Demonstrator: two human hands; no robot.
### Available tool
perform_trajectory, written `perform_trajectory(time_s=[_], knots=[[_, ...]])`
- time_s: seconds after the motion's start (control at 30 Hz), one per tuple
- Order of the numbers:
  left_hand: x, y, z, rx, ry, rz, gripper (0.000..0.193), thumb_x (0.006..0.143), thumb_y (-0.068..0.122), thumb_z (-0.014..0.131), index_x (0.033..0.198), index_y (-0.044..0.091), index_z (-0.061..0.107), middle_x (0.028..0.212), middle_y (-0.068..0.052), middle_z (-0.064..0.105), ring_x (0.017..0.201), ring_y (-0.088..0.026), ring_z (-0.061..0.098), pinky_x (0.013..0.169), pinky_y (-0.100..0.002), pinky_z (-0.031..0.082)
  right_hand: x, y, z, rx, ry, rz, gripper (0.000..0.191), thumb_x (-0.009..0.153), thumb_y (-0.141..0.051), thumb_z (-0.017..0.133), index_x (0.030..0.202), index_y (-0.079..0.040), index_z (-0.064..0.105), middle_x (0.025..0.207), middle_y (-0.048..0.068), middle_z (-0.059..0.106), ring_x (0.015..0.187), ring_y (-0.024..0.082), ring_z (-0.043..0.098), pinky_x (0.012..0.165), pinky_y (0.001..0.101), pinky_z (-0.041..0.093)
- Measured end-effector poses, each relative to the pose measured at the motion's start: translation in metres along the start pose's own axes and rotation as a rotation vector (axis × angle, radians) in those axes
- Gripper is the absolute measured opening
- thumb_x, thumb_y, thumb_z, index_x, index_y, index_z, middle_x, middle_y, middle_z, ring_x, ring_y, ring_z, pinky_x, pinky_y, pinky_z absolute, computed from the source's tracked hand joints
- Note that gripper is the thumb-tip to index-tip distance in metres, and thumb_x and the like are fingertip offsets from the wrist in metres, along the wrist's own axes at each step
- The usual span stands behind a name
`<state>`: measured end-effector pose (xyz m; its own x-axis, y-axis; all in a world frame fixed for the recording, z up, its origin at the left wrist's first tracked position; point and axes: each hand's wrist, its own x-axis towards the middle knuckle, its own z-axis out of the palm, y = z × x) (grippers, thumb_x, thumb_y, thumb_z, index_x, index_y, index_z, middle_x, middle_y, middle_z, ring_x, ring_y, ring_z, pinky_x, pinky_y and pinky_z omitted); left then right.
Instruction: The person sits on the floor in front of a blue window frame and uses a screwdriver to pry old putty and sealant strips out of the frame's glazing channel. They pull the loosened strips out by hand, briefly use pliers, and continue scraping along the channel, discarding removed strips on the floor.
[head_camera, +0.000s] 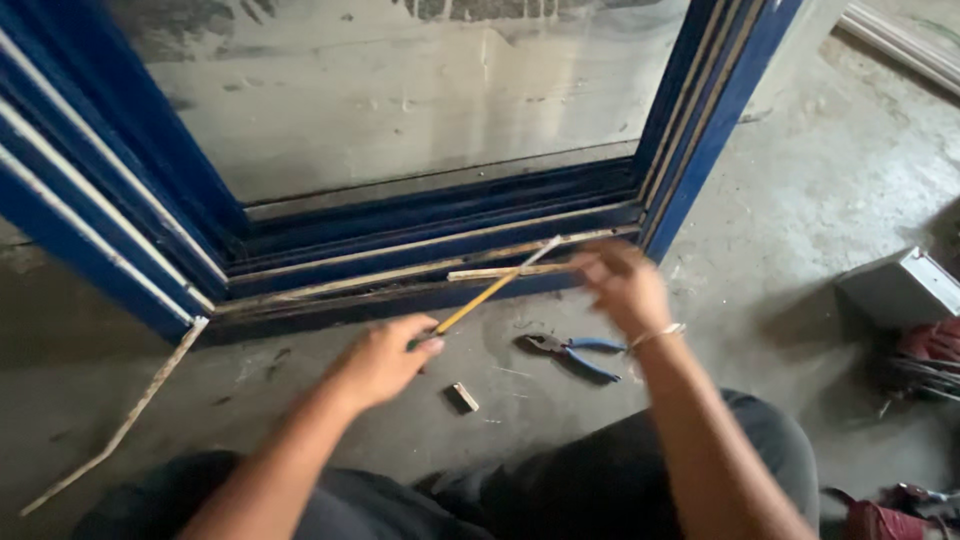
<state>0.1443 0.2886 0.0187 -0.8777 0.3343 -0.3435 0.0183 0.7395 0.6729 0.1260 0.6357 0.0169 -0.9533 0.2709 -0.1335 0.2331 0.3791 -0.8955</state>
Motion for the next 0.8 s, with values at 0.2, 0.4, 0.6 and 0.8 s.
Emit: perform_trajectory(time_s=[0.2,0.4,0.6,0.8], knots=[[0.006,0.003,-0.058,0.254,-0.153,-0.172,0.032,0.091,0.046,0.064,0.117,0.029,0.066,0.093,0.008,0.084,0.095,-0.015,0.076,0.084,-0.037,0.055,0.074,0.068,-0.067,-0.494,0.416,-0.150,0.047,0.085,-0.034,0.084,0.116,-0.003,0.068,0.114,0.017,0.074,0.107,0.036,0.068,0.091,0.0453,0.053],[0.030,-0.010,-0.065,0.308,-0.114,-0.199,0.029,0.089,0.042,0.065,0.114,0.028,0.071,0.098,0.007,0.081,0.098,-0.017,0.075,0.085,-0.037,0.055,0.099,0.104,-0.051,-0.412,0.579,0.040,0.057,0.080,-0.035,0.086,0.117,-0.001,0.059,0.115,0.025,0.063,0.107,0.041,0.060,0.093,0.0462,0.049],[0.051,-0.053,-0.059,0.102,-0.129,-0.073,0.025,0.091,0.033,0.067,0.109,0.017,0.075,0.085,-0.002,0.081,0.085,-0.014,0.073,0.078,-0.034,0.055,0.098,0.099,-0.048,-0.314,0.569,0.108,0.060,0.081,-0.034,0.082,0.122,-0.004,0.051,0.116,0.019,0.064,0.107,0.035,0.064,0.096,0.0447,0.050],[0.058,-0.067,-0.060,-0.033,-0.170,-0.080,0.028,0.094,0.030,0.063,0.114,0.014,0.075,0.085,0.000,0.079,0.077,-0.010,0.068,0.064,-0.031,0.054,0.095,0.095,-0.044,-0.311,0.602,0.085,0.059,0.082,-0.030,0.082,0.123,-0.005,0.049,0.112,0.018,0.062,0.104,0.035,0.064,0.092,0.0440,0.051]])
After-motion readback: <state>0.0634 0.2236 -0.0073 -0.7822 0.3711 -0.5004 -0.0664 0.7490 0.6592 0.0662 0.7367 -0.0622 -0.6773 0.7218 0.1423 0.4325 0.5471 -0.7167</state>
